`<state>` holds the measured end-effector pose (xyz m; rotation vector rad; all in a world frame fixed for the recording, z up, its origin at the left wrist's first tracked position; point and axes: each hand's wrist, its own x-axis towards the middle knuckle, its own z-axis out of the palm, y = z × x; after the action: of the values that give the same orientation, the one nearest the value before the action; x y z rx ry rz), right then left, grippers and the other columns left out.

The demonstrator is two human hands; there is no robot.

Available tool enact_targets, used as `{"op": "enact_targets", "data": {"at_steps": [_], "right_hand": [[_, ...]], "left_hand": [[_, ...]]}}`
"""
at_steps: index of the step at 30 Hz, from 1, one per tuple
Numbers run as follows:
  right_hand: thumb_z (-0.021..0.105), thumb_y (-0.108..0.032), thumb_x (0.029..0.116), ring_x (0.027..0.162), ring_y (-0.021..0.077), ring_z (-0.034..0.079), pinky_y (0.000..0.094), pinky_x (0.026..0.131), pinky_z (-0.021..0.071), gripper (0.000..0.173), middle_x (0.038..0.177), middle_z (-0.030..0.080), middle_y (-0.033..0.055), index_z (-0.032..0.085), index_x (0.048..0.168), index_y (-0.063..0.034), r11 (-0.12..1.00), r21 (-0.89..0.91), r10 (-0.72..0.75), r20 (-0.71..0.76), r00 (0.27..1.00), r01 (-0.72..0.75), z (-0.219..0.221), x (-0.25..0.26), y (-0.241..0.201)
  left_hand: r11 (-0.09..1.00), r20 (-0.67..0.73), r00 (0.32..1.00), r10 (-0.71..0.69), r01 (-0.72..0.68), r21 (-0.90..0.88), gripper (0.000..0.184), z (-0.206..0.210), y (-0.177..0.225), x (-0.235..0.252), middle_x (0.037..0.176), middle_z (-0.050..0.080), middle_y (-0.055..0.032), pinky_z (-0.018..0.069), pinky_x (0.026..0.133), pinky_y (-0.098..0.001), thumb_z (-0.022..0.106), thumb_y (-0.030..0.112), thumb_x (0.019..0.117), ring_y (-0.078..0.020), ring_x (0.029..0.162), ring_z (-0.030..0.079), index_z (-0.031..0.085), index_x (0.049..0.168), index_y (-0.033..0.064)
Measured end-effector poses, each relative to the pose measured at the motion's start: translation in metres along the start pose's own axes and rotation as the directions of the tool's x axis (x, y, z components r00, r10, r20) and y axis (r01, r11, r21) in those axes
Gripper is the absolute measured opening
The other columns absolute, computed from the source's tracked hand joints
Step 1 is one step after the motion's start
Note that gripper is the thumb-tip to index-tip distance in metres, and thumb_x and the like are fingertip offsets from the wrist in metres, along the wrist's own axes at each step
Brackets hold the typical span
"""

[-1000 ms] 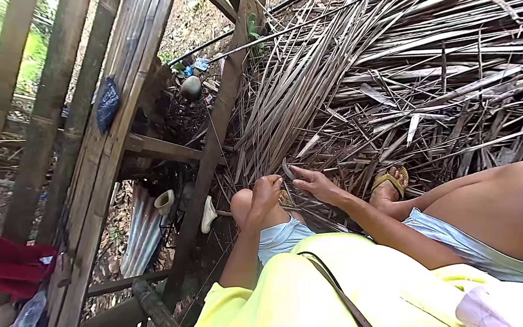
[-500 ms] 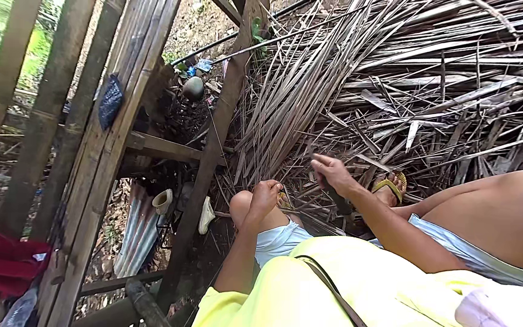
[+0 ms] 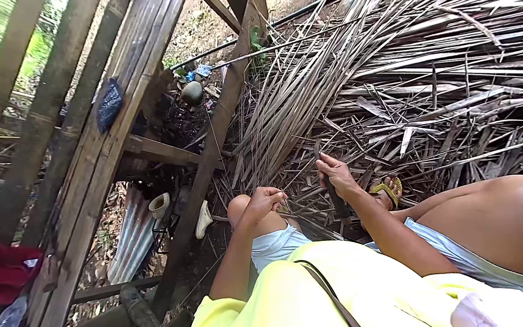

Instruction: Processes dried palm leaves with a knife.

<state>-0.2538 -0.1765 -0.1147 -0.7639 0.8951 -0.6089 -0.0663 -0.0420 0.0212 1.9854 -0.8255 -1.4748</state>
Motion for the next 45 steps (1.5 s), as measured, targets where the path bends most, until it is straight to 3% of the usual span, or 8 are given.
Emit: {"op": "enact_targets", "data": {"at_steps": [5,10,14,22,28,31,36,45], "right_hand": [[0.049,-0.035,0.1096,0.045,0.0067,0.041,0.0225,0.041,0.0416,0.042,0.07,0.046,-0.0023,0.047,0.149,-0.0219,0.997,-0.022,-0.082,-0.189,0.979,0.079,-0.032,0.0,-0.02],[0.051,-0.02,0.1088,0.05,0.0114,0.052,0.0275,0.048,0.0495,0.041,0.071,0.055,0.0042,0.049,0.148,-0.0094,0.984,-0.177,0.039,0.235,0.971,0.003,0.026,-0.025,-0.007],[0.059,-0.017,0.1049,0.05,0.0077,0.051,0.0234,0.049,0.0451,0.054,0.069,0.058,0.0022,0.043,0.156,-0.0123,0.965,-0.259,0.092,0.435,0.896,0.027,0.047,-0.033,0.018],[0.053,-0.019,0.1081,0.046,0.0071,0.047,0.0226,0.042,0.0449,0.046,0.069,0.055,0.0007,0.047,0.153,-0.0164,1.0,-0.005,0.004,0.155,0.988,-0.003,0.007,-0.007,0.001],[0.054,-0.029,0.108,0.047,0.007,0.044,0.0227,0.042,0.043,0.045,0.074,0.051,-0.0006,0.046,0.152,-0.0224,0.995,0.077,-0.044,-0.176,0.983,0.059,-0.015,0.0,-0.005],[0.054,-0.029,0.1081,0.046,0.0088,0.046,0.0244,0.043,0.0445,0.046,0.069,0.051,0.0014,0.045,0.153,-0.0224,0.997,-0.017,-0.072,-0.075,0.995,0.071,-0.004,-0.01,-0.005],[0.058,-0.014,0.1046,0.052,0.0095,0.054,0.0252,0.051,0.0485,0.056,0.071,0.059,0.0034,0.04,0.157,-0.0123,0.976,-0.219,0.079,0.454,0.887,0.025,0.042,-0.033,0.011],[0.054,-0.016,0.1073,0.047,0.0102,0.052,0.0251,0.045,0.0504,0.044,0.068,0.055,0.0028,0.049,0.151,-0.0115,0.995,0.038,0.082,0.193,0.978,-0.091,0.016,-0.015,0.002]], "left_hand": [[0.995,-0.076,0.997,0.008,0.0,0.101,0.023,-0.01,-0.002,-0.013,0.057,0.052,0.0054,0.0348,0.048,-0.0156,0.054,0.003,0.1054,0.0004,0.047,0.041,0.074,0.097,-0.0037],[0.974,-0.276,0.96,0.04,0.023,0.225,0.021,0.005,-0.01,0.012,0.057,0.057,0.0002,0.0383,0.046,-0.0195,0.059,0.012,0.1056,-0.0031,0.045,0.045,0.076,0.104,-0.0005],[0.946,-0.301,0.951,0.075,0.029,0.324,0.023,0.02,-0.004,0.015,0.058,0.058,-0.0007,0.0427,0.049,-0.0218,0.058,0.013,0.1064,-0.0047,0.046,0.048,0.076,0.111,-0.0003],[0.993,-0.173,0.983,0.057,-0.037,0.116,0.021,0.013,0.003,-0.008,0.058,0.057,0.0017,0.0403,0.048,-0.0159,0.055,0.003,0.1054,-0.0005,0.047,0.047,0.073,0.102,-0.0062],[0.987,-0.137,0.99,0.043,-0.02,0.161,0.022,0.004,0.004,-0.018,0.057,0.055,0.0031,0.0393,0.048,-0.0157,0.053,0.003,0.1061,-0.0002,0.046,0.045,0.073,0.101,-0.0059],[0.981,-0.186,0.982,0.024,0.013,0.193,0.024,0.0,-0.001,-0.01,0.056,0.053,0.0021,0.0347,0.046,-0.017,0.052,0.006,0.1075,-0.0015,0.045,0.042,0.073,0.103,-0.0047],[0.979,-0.209,0.978,0.008,0.035,0.2,0.024,0.01,-0.002,0.01,0.056,0.053,-0.0001,0.0352,0.045,-0.0182,0.051,0.009,0.1086,-0.0033,0.045,0.043,0.072,0.106,-0.0039],[0.974,-0.078,0.995,0.056,-0.037,0.225,0.024,0.002,0.005,-0.021,0.063,0.057,0.0027,0.0416,0.051,-0.0158,0.052,0.005,0.1072,-0.0002,0.049,0.046,0.072,0.1,-0.0044]]}}
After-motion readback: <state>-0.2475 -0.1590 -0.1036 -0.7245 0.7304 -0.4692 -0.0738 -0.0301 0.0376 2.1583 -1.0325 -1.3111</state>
